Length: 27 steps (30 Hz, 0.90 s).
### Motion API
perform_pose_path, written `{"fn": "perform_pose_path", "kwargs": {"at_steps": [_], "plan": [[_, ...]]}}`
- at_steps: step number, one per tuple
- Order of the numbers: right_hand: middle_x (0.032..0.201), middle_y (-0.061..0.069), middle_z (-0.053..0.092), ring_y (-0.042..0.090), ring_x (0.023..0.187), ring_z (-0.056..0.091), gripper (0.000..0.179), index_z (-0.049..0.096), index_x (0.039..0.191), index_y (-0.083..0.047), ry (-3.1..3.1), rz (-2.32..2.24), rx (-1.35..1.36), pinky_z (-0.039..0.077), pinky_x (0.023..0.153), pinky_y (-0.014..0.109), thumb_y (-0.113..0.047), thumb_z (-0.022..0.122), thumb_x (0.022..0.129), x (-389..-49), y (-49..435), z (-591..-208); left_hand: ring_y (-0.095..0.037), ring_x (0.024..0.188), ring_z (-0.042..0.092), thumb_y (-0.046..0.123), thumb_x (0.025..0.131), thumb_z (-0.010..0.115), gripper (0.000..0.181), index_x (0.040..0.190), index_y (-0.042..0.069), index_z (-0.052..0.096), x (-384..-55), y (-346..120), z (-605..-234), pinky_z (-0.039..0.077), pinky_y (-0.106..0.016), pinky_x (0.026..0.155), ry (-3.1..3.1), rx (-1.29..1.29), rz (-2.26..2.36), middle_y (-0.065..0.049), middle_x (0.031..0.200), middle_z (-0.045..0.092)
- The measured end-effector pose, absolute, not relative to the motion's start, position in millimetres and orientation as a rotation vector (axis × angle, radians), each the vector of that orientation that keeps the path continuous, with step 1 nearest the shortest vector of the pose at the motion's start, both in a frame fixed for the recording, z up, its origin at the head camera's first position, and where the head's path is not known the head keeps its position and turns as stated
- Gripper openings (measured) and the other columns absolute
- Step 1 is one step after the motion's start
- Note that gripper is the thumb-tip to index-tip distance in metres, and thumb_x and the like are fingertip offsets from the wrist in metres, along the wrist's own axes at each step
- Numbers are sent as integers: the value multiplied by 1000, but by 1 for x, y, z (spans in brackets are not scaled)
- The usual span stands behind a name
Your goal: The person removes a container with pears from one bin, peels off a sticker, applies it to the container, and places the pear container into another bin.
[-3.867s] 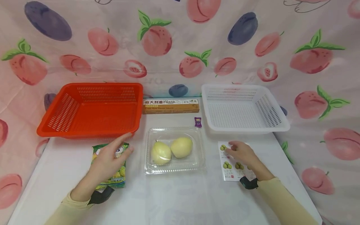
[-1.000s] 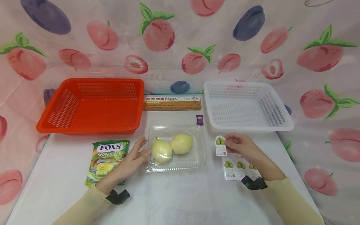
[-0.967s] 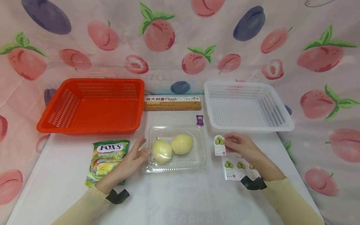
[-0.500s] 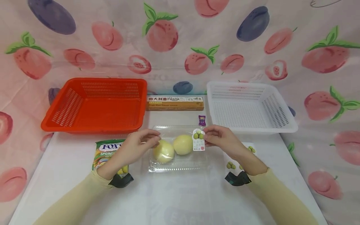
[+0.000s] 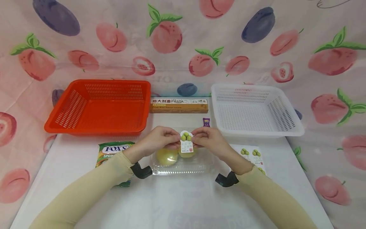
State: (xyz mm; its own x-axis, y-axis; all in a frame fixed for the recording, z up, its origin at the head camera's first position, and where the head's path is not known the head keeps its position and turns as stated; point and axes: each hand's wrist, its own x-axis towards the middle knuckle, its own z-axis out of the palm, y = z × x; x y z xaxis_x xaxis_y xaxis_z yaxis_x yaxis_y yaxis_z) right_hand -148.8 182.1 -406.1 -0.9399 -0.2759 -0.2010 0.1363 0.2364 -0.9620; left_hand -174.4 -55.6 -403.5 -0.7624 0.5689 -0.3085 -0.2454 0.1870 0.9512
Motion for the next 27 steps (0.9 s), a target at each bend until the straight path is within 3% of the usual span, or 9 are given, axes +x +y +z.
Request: {"fn": "perform_pose_path", "kwargs": {"at_steps": [7, 15, 22, 27], "plan": [[92, 14, 71, 24, 82, 70, 24, 65, 109, 5, 2205, -1690, -34, 57, 75, 35, -10, 70, 91, -154, 177, -408, -22, 83, 70, 7, 94, 66, 19, 108, -6, 67, -180, -54, -402, 56, -33, 78, 1926, 258, 1565, -14, 93, 70], [86, 15, 71, 27, 80, 70, 22, 67, 104, 8, 2207, -1672, 42, 56, 78, 43, -6, 72, 89, -161, 173, -413, -16, 76, 68, 15, 92, 70, 18, 102, 0, 73, -188, -50, -406, 56, -27, 72, 2126, 296, 1403, -7, 85, 71], [83, 13, 71, 26, 76, 70, 19, 69, 101, 8, 2299, -1590, 7, 58, 72, 39, -3, 74, 86, -164, 171, -419, -14, 71, 66, 18, 89, 72, 13, 90, 6, 77, -191, -47, -408, 53, -26, 69, 2287, 390, 1230, 0, 76, 71], [79, 11, 71, 27, 72, 71, 25, 67, 108, 5, 2374, -1519, -85, 59, 67, 37, -3, 74, 85, -164, 170, -421, -14, 69, 64, 18, 88, 70, 12, 85, 9, 78, -192, -47, -406, 52, -28, 65, 2369, 451, 1139, 2, 71, 69]]}}
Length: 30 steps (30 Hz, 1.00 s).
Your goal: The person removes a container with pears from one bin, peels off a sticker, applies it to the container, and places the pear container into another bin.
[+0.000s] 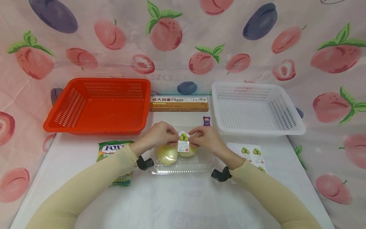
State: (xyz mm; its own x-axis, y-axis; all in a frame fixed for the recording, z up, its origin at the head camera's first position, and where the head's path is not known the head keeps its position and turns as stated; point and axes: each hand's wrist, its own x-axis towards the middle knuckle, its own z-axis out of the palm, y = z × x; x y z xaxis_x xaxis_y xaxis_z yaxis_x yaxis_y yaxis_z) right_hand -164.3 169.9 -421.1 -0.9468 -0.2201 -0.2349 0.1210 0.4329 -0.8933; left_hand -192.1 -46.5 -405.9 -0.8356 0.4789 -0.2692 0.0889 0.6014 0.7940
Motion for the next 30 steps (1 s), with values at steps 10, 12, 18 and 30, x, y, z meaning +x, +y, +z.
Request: {"fn": "perform_pose_path", "kwargs": {"at_steps": [10, 12, 18, 30], "plan": [[69, 1, 69, 27, 67, 69, 33, 66, 113, 3, 2591, -1297, -254, 53, 60, 27, -6, 76, 83, -165, 164, -422, -14, 63, 60, 17, 84, 70, 11, 76, 12, 77, -192, -44, -412, 46, -27, 60, 2512, 554, 1006, 7, 60, 64], [68, 0, 68, 25, 65, 68, 33, 66, 112, 2, 2622, -1261, -278, 51, 58, 27, -6, 76, 82, -165, 162, -422, -14, 62, 58, 18, 85, 71, 13, 74, 13, 75, -192, -43, -412, 44, -27, 59, 2531, 555, 971, 6, 57, 63], [65, -2, 65, 13, 58, 61, 33, 65, 111, 3, 2686, -1224, -349, 49, 54, 26, -3, 76, 80, -165, 159, -422, -14, 58, 57, 19, 85, 72, 14, 73, 12, 72, -190, -41, -413, 43, -27, 57, 2591, 584, 879, 5, 56, 61], [61, -4, 61, 10, 54, 57, 29, 66, 105, 2, 2735, -1134, -377, 44, 49, 24, -6, 78, 80, -164, 157, -423, -16, 59, 57, 24, 83, 79, 17, 81, 12, 67, -186, -42, -416, 45, -28, 54, 2581, 572, 872, 2, 65, 61]]}}
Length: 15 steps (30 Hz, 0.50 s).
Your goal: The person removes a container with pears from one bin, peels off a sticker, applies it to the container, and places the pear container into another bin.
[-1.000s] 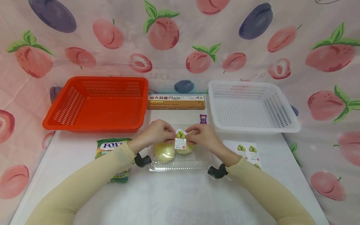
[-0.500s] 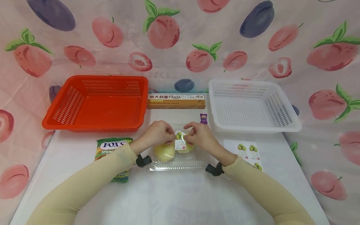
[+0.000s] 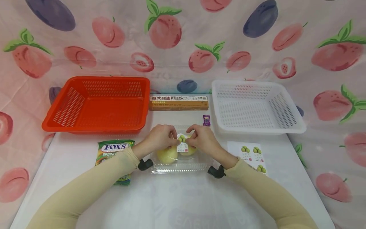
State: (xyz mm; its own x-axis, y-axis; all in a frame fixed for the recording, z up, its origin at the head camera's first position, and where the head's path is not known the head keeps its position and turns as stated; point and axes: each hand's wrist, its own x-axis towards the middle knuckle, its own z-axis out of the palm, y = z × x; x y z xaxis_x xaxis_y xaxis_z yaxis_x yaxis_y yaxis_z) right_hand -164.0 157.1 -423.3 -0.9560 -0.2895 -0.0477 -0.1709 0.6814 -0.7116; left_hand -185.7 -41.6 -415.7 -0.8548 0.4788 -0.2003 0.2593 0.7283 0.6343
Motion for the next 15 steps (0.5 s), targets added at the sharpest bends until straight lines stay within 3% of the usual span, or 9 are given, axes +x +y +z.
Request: {"fn": "perform_pose_path", "kwargs": {"at_steps": [5, 11, 15], "plan": [[66, -1, 64, 15, 59, 61, 28, 65, 107, 2, 2657, -1218, -372, 47, 53, 25, -10, 75, 83, -165, 162, -426, -17, 63, 56, 25, 81, 81, 22, 91, 12, 67, -186, -44, -416, 45, -29, 56, 2537, 615, 880, 1, 68, 60], [91, 20, 68, 29, 79, 66, 30, 61, 118, 4, 2329, -1578, -228, 57, 76, 41, -16, 65, 95, -165, 193, -424, -15, 75, 59, 21, 84, 77, 21, 101, 11, 69, -189, -64, -406, 50, -30, 67, 2486, 732, 1043, 5, 81, 65], [102, 27, 63, 26, 85, 66, 33, 57, 122, 8, 2266, -1752, -188, 56, 80, 41, -15, 61, 98, -160, 235, -415, -16, 81, 62, 17, 89, 72, 17, 104, 9, 70, -186, -87, -397, 54, -33, 74, 2471, 751, 1196, 2, 89, 67]]}}
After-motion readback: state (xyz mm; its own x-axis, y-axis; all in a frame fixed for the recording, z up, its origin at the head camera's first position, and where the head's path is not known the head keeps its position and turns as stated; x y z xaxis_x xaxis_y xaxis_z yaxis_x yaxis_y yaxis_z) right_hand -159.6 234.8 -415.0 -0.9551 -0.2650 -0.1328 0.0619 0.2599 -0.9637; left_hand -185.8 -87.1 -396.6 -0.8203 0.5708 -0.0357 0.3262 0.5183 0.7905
